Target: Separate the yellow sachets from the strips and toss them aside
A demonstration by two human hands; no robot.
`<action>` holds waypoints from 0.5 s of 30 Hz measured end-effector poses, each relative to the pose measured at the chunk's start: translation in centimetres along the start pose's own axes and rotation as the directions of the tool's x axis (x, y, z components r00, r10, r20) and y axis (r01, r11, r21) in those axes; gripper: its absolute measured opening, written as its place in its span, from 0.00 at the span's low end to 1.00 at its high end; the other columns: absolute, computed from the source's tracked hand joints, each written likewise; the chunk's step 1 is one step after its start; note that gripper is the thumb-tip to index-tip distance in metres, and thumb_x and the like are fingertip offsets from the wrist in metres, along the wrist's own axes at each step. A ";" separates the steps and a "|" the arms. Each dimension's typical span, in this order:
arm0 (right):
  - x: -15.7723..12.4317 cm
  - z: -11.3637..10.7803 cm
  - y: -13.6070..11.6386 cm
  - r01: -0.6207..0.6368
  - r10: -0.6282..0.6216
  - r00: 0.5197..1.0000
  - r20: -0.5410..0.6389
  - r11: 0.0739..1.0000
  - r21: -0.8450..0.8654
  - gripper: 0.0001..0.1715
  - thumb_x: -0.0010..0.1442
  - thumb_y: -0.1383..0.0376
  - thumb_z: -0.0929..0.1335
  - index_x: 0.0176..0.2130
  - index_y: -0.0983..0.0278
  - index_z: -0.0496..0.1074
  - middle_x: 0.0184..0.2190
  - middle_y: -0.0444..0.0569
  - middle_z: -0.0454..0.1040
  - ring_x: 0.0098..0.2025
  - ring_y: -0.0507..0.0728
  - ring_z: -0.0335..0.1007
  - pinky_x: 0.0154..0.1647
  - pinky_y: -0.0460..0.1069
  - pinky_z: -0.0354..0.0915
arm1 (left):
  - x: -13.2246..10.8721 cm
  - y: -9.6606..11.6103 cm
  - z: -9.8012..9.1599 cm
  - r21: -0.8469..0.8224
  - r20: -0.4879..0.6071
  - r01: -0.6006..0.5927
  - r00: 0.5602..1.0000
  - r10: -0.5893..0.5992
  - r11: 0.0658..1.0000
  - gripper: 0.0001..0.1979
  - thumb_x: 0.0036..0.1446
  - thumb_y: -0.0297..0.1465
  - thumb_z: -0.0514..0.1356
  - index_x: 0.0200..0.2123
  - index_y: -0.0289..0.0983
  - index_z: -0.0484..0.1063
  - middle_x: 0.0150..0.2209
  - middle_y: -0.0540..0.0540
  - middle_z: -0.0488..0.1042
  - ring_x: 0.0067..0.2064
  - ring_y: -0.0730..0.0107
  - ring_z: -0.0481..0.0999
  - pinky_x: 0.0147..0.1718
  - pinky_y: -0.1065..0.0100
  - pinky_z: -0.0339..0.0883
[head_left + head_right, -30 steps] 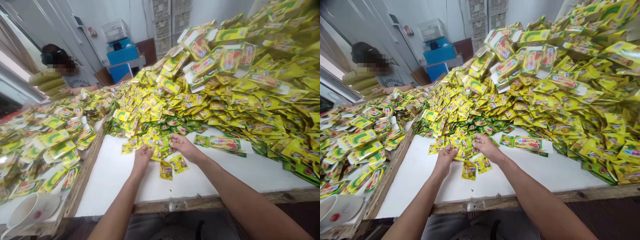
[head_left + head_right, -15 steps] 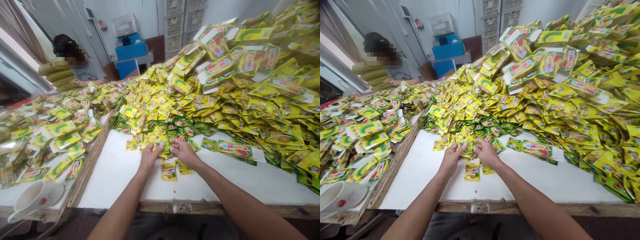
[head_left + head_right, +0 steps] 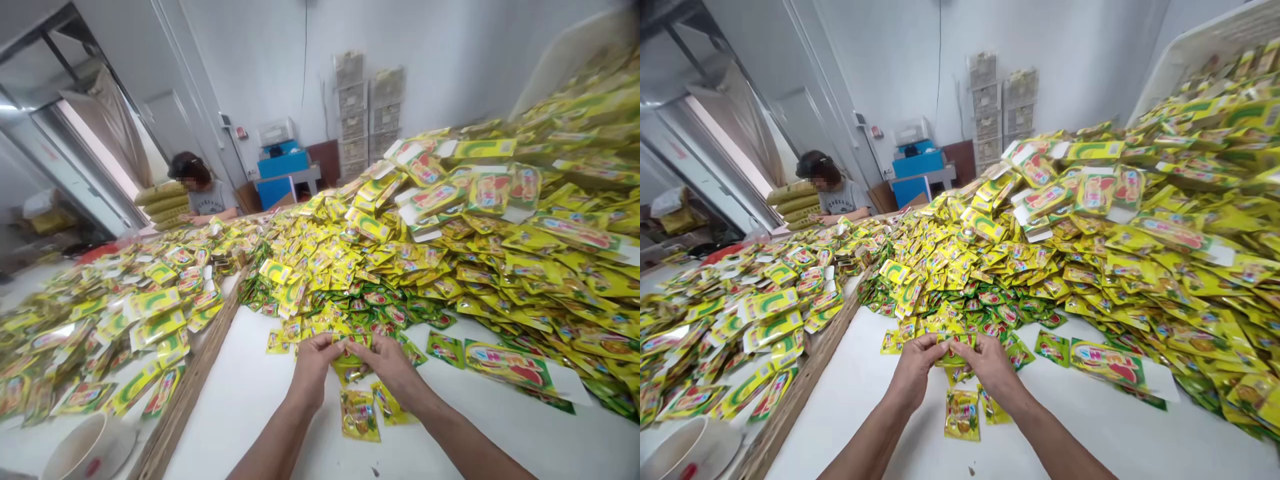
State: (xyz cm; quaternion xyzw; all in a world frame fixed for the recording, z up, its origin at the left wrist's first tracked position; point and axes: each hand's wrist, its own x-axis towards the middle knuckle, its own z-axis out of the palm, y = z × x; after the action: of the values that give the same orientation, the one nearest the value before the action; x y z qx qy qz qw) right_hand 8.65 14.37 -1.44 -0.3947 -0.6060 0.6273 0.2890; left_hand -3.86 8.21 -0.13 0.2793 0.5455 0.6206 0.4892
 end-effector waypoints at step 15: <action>0.2 -3.0 -1.4 0.055 -0.115 0.974 -0.196 0.956 -0.289 0.16 0.54 0.52 0.63 0.33 0.62 0.67 0.19 0.39 0.57 0.22 0.51 0.52 0.24 0.46 0.49 | 19.9 11.6 12.4 0.216 0.006 -0.156 0.987 0.158 0.964 0.18 0.32 0.36 0.73 0.20 0.34 0.68 0.14 0.47 0.68 0.22 0.63 0.73 0.22 0.67 0.65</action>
State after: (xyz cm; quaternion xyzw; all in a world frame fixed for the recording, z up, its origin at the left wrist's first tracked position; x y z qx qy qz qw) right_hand 10.92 16.22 0.01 -0.4693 -0.6715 0.4764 0.3190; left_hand -3.72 32.21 10.29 0.3697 0.5883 0.5961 0.4023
